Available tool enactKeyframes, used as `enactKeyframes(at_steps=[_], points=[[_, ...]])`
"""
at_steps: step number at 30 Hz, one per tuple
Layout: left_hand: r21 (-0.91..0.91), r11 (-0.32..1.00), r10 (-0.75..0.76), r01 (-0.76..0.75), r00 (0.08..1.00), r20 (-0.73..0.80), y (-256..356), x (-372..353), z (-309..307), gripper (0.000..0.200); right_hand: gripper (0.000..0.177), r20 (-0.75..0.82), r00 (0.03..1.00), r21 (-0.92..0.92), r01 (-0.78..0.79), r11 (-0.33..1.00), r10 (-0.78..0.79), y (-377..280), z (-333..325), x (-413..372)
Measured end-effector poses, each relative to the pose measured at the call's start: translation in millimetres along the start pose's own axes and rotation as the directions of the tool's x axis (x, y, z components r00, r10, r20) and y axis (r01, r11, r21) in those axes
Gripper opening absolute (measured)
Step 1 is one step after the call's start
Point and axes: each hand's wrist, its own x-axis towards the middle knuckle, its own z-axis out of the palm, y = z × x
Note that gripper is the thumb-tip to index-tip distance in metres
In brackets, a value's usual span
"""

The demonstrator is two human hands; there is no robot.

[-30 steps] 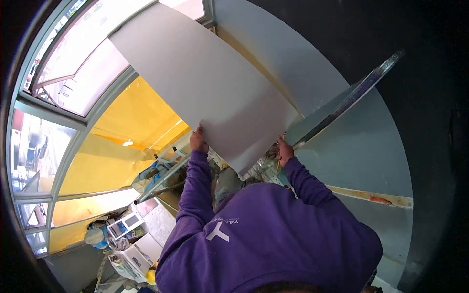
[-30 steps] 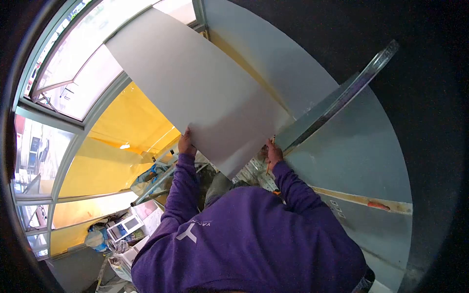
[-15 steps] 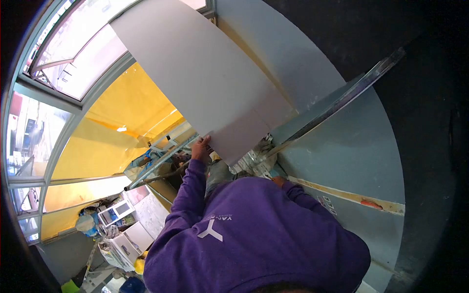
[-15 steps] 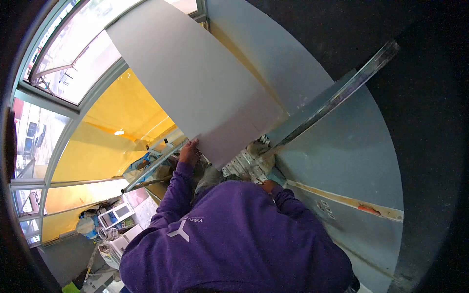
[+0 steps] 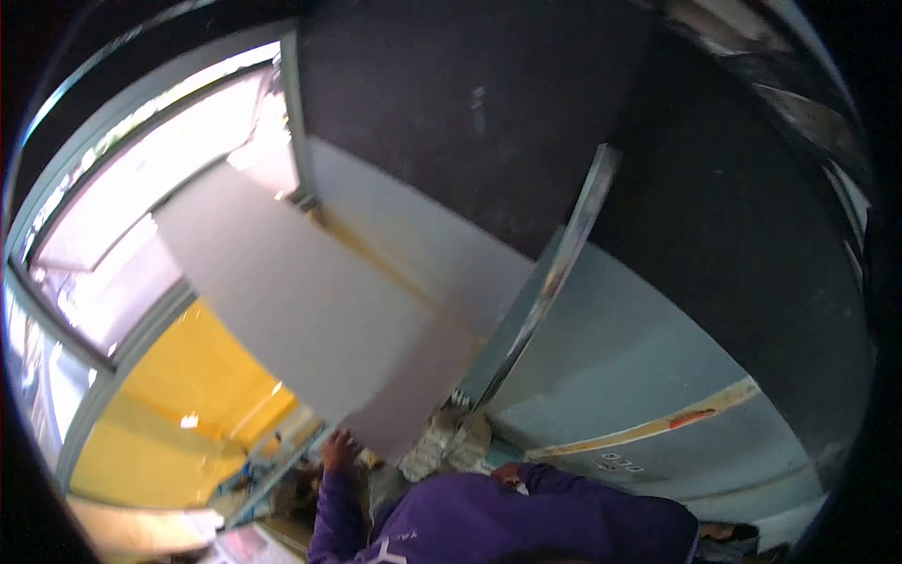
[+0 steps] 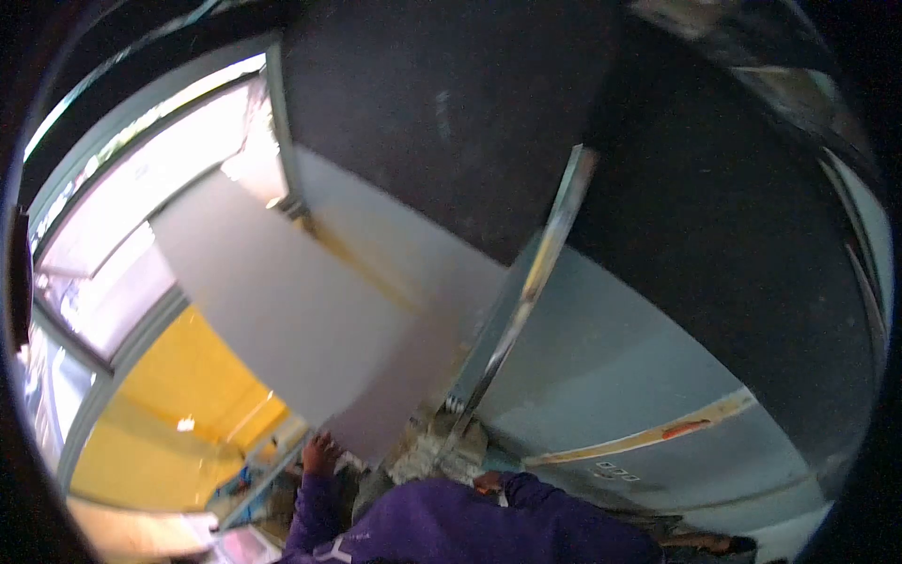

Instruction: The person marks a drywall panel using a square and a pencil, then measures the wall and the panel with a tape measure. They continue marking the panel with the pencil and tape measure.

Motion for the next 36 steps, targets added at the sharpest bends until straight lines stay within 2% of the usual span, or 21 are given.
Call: enactKeyframes(at_steps=[1,2,3,5,7,9,11,13,16,17,18,19,20,22,24,26,28,31,34,35,36], points=[[0.073,0.992,0.106,-0.107,0.994,0.017,-4,7,5,0.031,0.045,0.0,0.996,0.126,-0.084,0.988,0.085,-7,-5,-7],[-0.001,0.997,-0.078,0.079,0.981,-0.177,26,-25,43,0.026,0.043,0.006,0.989,0.214,-0.145,0.966,0.147,-24,-14,-24],[-0.017,0.999,-0.051,0.049,0.985,-0.166,28,-20,52,0.026,0.041,-0.001,0.983,0.266,-0.177,0.948,0.184,-43,-21,-43],[-0.066,0.998,-0.005,-0.007,0.985,-0.17,23,-17,52,0.027,0.04,-0.024,0.989,0.312,-0.132,0.941,0.146,-28,-21,-32],[-0.063,0.997,0.022,-0.036,0.978,-0.206,24,-16,58,0.029,0.04,-0.082,0.996,0.272,0.045,0.961,-0.023,23,-7,9],[-0.04,0.998,0.032,-0.042,0.975,-0.219,26,-13,58,0.033,0.038,-0.125,0.992,0.258,0.027,0.966,0.006,11,-8,-8],[0.004,1.0,0.025,-0.025,0.977,-0.214,26,-13,50,0.038,0.036,-0.15,0.988,0.213,0.063,0.975,-0.031,11,-17,-13],[-0.014,0.985,0.169,-0.17,0.983,-0.066,-9,30,1,0.041,0.034,-0.171,0.981,0.139,0.12,0.983,-0.096,14,-21,-14],[0.397,0.857,0.304,-0.327,0.945,0.122,-7,-5,-14,0.045,0.033,-0.168,0.937,-0.076,0.297,0.952,-0.306,24,-21,-18],[-0.099,0.984,0.13,-0.149,0.975,-0.179,3,-13,2,0.047,0.032,-0.16,0.899,-0.193,0.377,0.906,-0.408,21,-22,-24],[-0.098,0.982,0.145,-0.161,0.977,-0.154,5,-12,-3,0.048,0.033,-0.159,0.853,-0.306,0.436,0.846,-0.497,15,-26,-31],[0.068,0.988,0.148,-0.135,0.96,-0.236,8,-12,-4,0.049,0.033,-0.143,0.827,-0.373,0.463,0.804,-0.543,8,-30,-34],[0.069,0.988,0.15,-0.135,0.94,-0.305,23,-25,13,0.053,0.031,-0.015,0.962,-0.041,0.273,0.961,-0.273,40,-28,8],[0.136,0.965,0.257,-0.225,0.913,-0.316,22,-16,0,0.058,0.031,-0.121,0.992,0.064,-0.033,0.997,0.041,-15,-46,-36],[0.163,0.963,0.258,-0.212,0.899,-0.354,44,-36,19,0.058,0.04,-0.111,0.985,0.081,0.143,0.986,-0.133,14,-44,-7],[0.203,0.958,0.267,-0.203,0.89,-0.371,56,-44,28,0.059,0.043,-0.081,0.988,0.038,0.134,0.99,-0.131,17,-46,5],[0.251,0.949,0.279,-0.192,0.881,-0.381,61,-42,26,0.058,0.04,-0.026,0.998,-0.081,-0.057,0.995,0.055,-25,-59,-11],[0.339,0.921,0.327,-0.193,0.856,-0.4,68,-43,36,0.059,0.037,0.022,0.996,-0.041,-0.087,0.995,0.088,-73,-73,-45],[0.322,0.91,0.369,-0.26,0.862,-0.347,78,-51,44,0.061,0.033,0.001,0.977,-0.228,0.206,0.952,-0.211,-50,-66,-12],[0.448,0.838,0.454,-0.311,0.853,-0.258,68,-43,25,0.06,0.033,-0.006,0.983,-0.136,0.179,0.974,-0.182,-47,-64,-10],[0.456,0.834,0.455,-0.311,0.855,-0.249,68,-42,26,0.057,0.033,-0.019,0.98,-0.119,0.194,0.974,-0.197,-30,-56,7]])
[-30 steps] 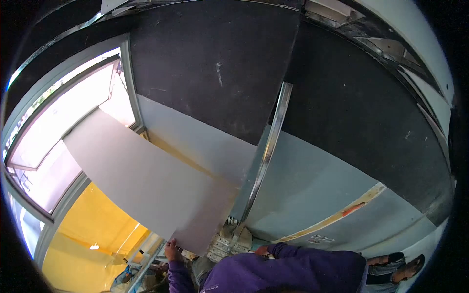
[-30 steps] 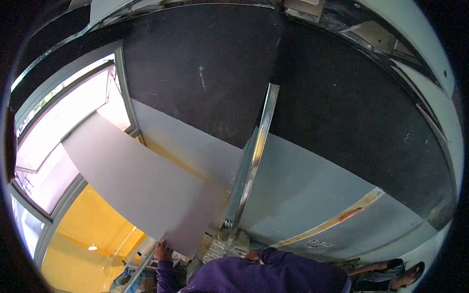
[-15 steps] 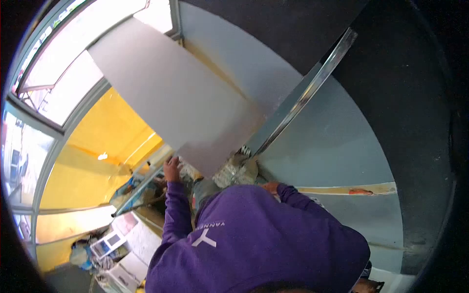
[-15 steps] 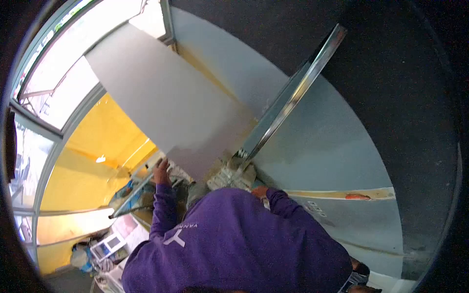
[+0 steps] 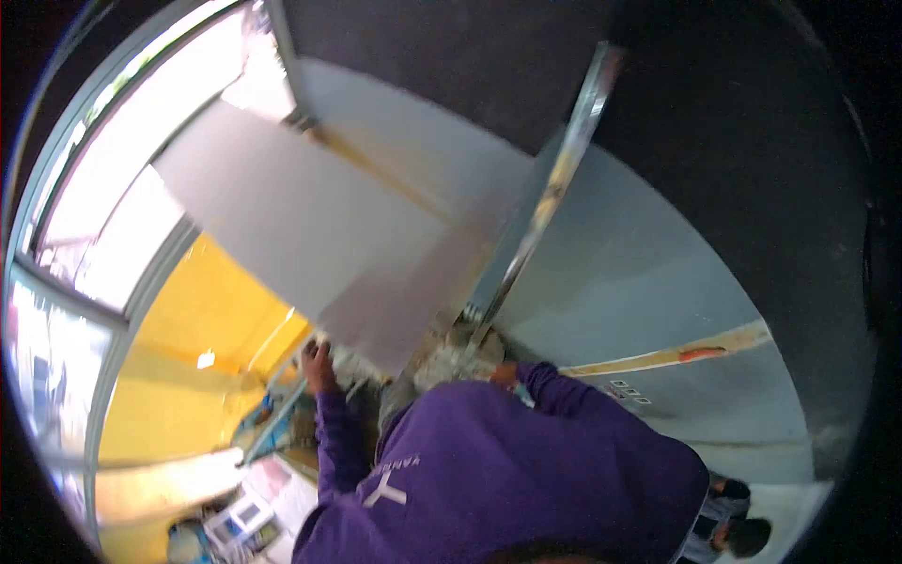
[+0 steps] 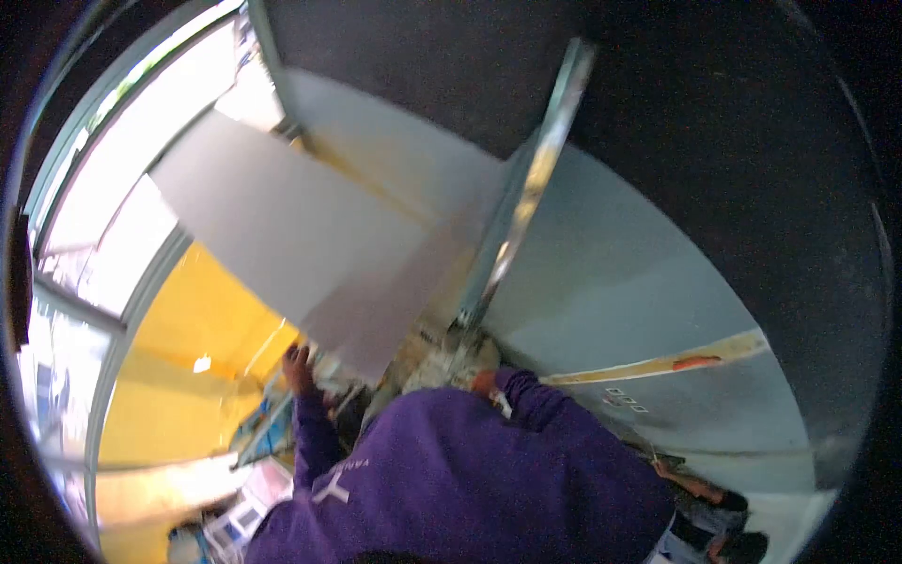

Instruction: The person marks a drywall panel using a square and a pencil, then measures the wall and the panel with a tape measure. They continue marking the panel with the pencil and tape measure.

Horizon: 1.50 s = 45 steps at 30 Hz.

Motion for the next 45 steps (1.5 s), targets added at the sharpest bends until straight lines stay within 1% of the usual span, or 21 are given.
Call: enactKeyframes(at_steps=[2,3,4,5,9,15,19,21,22,25,27,28,30,31,33,34,35,36,39,42,45], points=[[0.017,1.0,0.008,-0.008,1.0,0.017,4,0,4,0.052,0.034,-0.018,0.997,-0.05,0.077,0.996,-0.078,47,17,38],[0.109,0.994,0.027,-0.028,1.0,0.014,-2,6,4,0.049,0.03,-0.03,0.999,0.069,-0.038,0.997,0.04,33,18,29],[0.005,0.999,0.053,-0.053,0.994,-0.093,1,-2,16,0.046,0.029,-0.068,0.996,0.105,-0.053,0.993,0.06,28,18,24],[0.012,0.998,0.067,-0.066,0.991,-0.117,-4,2,18,0.044,0.028,-0.107,0.991,0.141,-0.064,0.988,0.08,23,19,20],[0.028,0.998,0.063,-0.06,0.99,-0.128,0,5,26,0.041,0.031,-0.329,0.914,-0.174,0.186,0.967,-0.235,45,30,34],[-0.004,0.998,0.067,-0.069,0.985,-0.161,23,-11,54,0.038,0.034,-0.355,0.929,-0.034,0.096,0.995,-0.102,35,29,6],[0.132,0.99,0.065,-0.043,0.984,-0.166,16,-11,58,0.039,0.038,-0.373,0.925,-0.063,0.047,0.997,-0.067,45,31,7],[0.323,0.936,0.208,-0.139,0.959,-0.19,33,-25,64,0.038,0.036,-0.416,0.905,-0.007,0.09,0.996,-0.085,34,32,-4],[0.416,0.891,0.279,-0.18,0.941,-0.191,43,-32,67,0.038,0.032,-0.517,0.845,0.018,0.171,0.985,-0.137,31,39,-7],[0.557,0.751,0.508,-0.355,0.85,-0.143,55,-43,78,0.036,0.026,-0.498,0.866,0.176,0.154,0.972,-0.047,29,46,-18],[0.425,0.744,0.595,-0.515,0.801,-0.071,55,-51,93,0.034,0.023,-0.466,0.884,0.289,0.136,0.948,0.015,25,48,-26],[0.365,0.829,0.451,-0.425,0.892,0.015,63,-60,102,0.033,0.021,-0.463,0.886,0.307,0.134,0.942,0.025,28,51,-23],[0.157,0.909,0.335,-0.386,0.901,0.277,81,-86,124,0.026,0.021,-0.517,0.854,0.236,0.208,0.949,-0.058,61,70,-9],[0.08,0.923,0.325,-0.377,0.872,0.367,64,-86,139,0.025,0.023,-0.558,0.819,0.156,0.263,0.952,-0.134,90,82,4],[0.079,0.876,0.37,-0.475,0.769,0.522,65,-97,163,0.025,0.026,-0.559,0.828,0.259,0.222,0.94,-0.041,71,92,-23],[0.043,0.926,0.283,-0.375,0.764,0.58,71,-103,173,0.024,0.028,-0.555,0.832,0.333,0.205,0.92,0.016,59,95,-32],[0.05,0.918,0.275,-0.394,0.722,0.635,75,-107,181,0.025,0.03,-0.56,0.826,0.406,0.201,0.891,0.069,47,99,-40],[0.05,0.91,0.265,-0.412,0.669,0.694,77,-110,188,0.026,0.031,-0.567,0.816,0.471,0.206,0.858,0.115,36,105,-45],[0.168,0.861,0.073,-0.48,0.444,0.893,87,-117,204,0.029,0.037,-0.622,0.743,0.636,0.299,0.711,0.245,18,123,-55],[0.198,0.84,-0.071,-0.505,0.259,0.963,87,-130,221,0.03,0.042,-0.679,0.641,0.709,0.447,0.545,0.357,6,144,-62],[0.025,0.806,0.012,-0.592,0.058,0.998,50,-130,253,0.032,0.039,-0.634,0.638,0.745,0.349,0.569,0.437,-7,155,-86]])
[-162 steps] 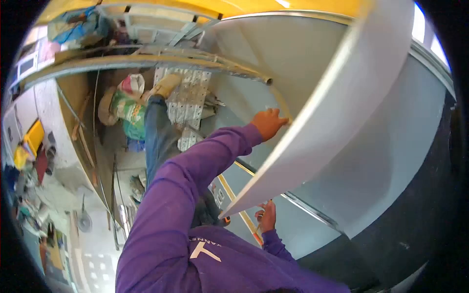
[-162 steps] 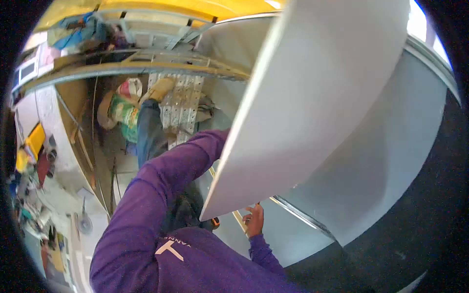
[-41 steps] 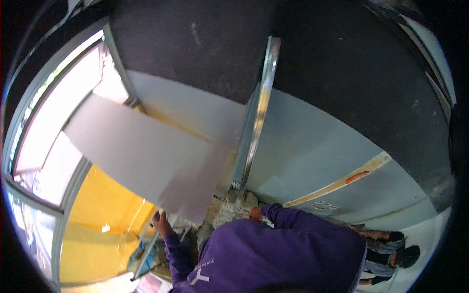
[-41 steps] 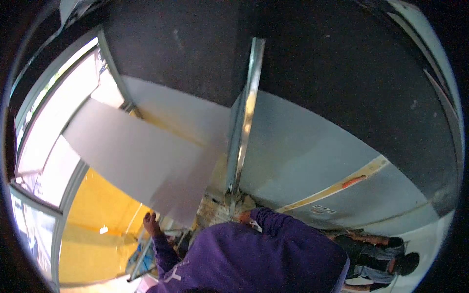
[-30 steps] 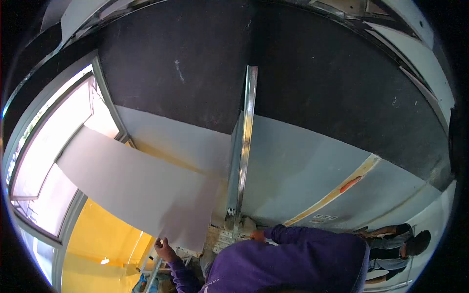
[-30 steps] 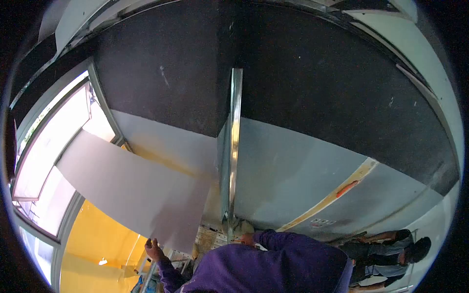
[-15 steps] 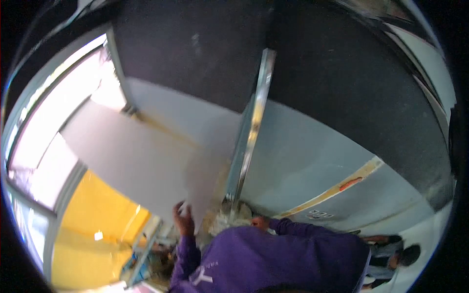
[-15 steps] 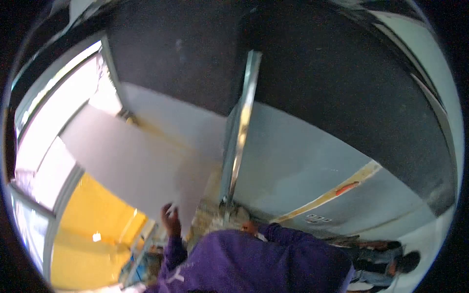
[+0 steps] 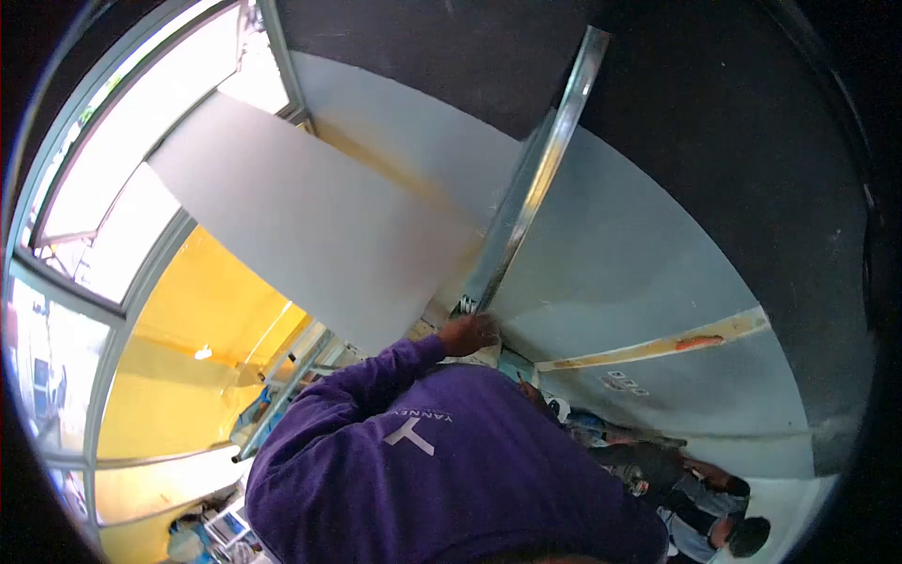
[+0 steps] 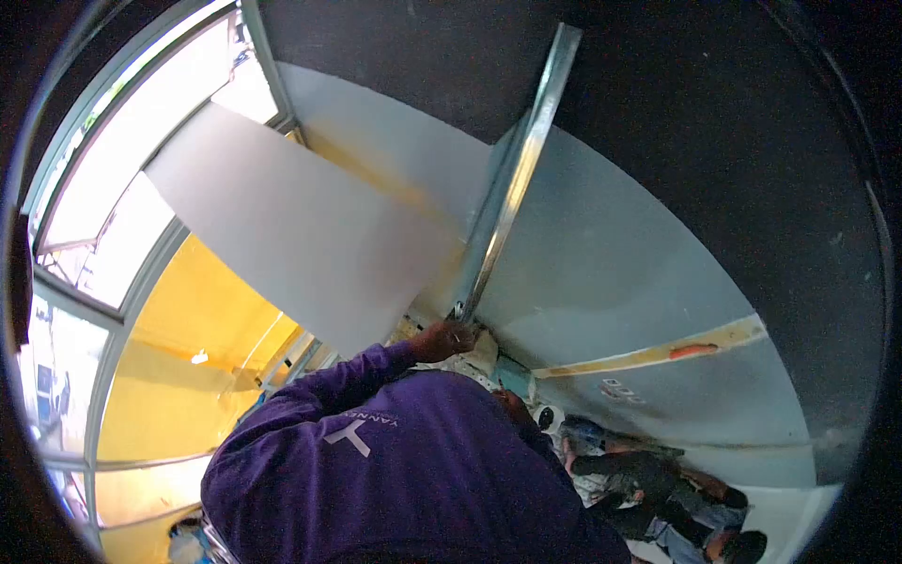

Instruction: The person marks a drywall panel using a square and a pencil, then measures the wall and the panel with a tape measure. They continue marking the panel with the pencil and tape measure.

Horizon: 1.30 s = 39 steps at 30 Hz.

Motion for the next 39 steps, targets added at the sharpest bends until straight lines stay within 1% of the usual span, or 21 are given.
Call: enactKeyframes(at_steps=[2,5,7,9,11,12,13,15,16,18,19,21,22,25,26,28,30,32,35,38,39], points=[[0.037,0.994,0.094,-0.098,0.99,0.1,-26,17,18,0.035,0.036,-0.029,0.999,-0.058,-0.036,0.998,0.035,-8,-6,-24],[0.015,0.991,0.128,-0.132,0.98,0.154,13,25,7,0.035,0.033,-0.089,0.995,-0.138,-0.055,0.989,0.043,-49,-14,-70],[-0.042,0.993,0.121,-0.113,0.946,0.302,-20,45,22,0.037,0.031,-0.14,0.99,-0.189,-0.052,0.981,0.025,-91,-18,-104],[0.048,0.915,0.351,-0.401,0.85,0.392,-33,65,32,0.041,0.029,-0.2,0.98,-0.251,-0.035,0.967,-0.016,-142,-24,-138],[0.106,0.627,0.632,-0.772,0.584,0.51,-28,85,35,0.049,0.028,-0.297,0.948,-0.307,0.02,0.951,-0.116,-192,-32,-163],[0.033,0.675,0.623,-0.737,0.593,0.511,8,85,33,0.051,0.027,-0.358,0.915,-0.331,0.059,0.942,-0.184,-212,-35,-168],[-0.099,0.836,0.509,-0.54,0.694,0.509,61,76,26,0.054,0.024,-0.435,0.846,-0.367,0.144,0.919,-0.307,-228,-37,-162],[-0.3,0.929,0.342,-0.214,0.806,0.483,133,59,26,0.059,0.021,-0.583,0.628,-0.41,0.32,0.854,-0.515,-268,-29,-137],[-0.477,0.871,0.33,-0.119,0.86,0.388,125,74,44,0.057,0.021,-0.646,0.481,-0.427,0.416,0.803,-0.593,-293,-19,-119],[-0.784,0.621,0.256,-0.008,0.947,0.194,115,101,72,0.054,0.028,-0.662,0.169,-0.648,0.36,0.671,-0.73,-329,-13,-85],[-0.876,0.479,0.287,0.044,0.936,0.203,142,106,65,0.051,0.033,-0.593,0.008,-0.802,0.079,0.592,-0.805,-355,-15,-91],[-0.977,0.156,0.35,0.147,0.916,0.194,234,96,21,0.044,0.048,-0.644,0.078,-0.751,0.123,0.649,-0.761,-394,-14,-125],[-0.963,0.025,0.255,0.27,0.929,0.267,260,91,13,0.035,0.055,-0.661,0.119,-0.726,0.15,0.671,-0.741,-408,-17,-134],[-0.941,0.307,0.288,0.142,0.929,0.234,246,127,19,0.035,0.064,-0.56,0.169,-0.802,0.137,0.582,-0.811,-414,-57,-156],[-0.913,0.331,0.226,0.238,0.919,0.322,254,131,14,0.031,0.066,-0.528,0.159,-0.83,0.114,0.546,-0.834,-420,-69,-170],[-0.68,0.684,0.458,-0.264,0.881,0.118,279,140,2,0.024,0.068,-0.454,0.132,-0.887,0.025,0.461,-0.881,-422,-87,-195],[-0.568,0.764,0.479,-0.305,0.858,0.185,300,147,0,0.023,0.066,-0.404,0.132,-0.915,-0.039,0.402,-0.905,-416,-98,-216],[-0.713,0.693,0.31,0.109,0.848,0.431,315,153,5,0.024,0.063,-0.389,0.162,-0.921,-0.035,0.389,-0.907,-413,-103,-236],[-0.585,0.801,0.467,-0.13,0.746,0.475,304,178,25,0.03,0.061,-0.425,0.209,-0.905,-0.128,0.406,-0.881,-397,-103,-259],[-0.659,0.752,0.446,-0.018,0.75,0.489,319,190,23,0.028,0.06,-0.587,0.197,-0.809,-0.159,0.566,-0.785,-354,-111,-283],[-0.563,0.791,0.517,-0.239,0.753,0.407,324,199,13,0.02,0.059,-0.655,0.203,-0.756,-0.183,0.629,-0.728,-334,-113,-296]])
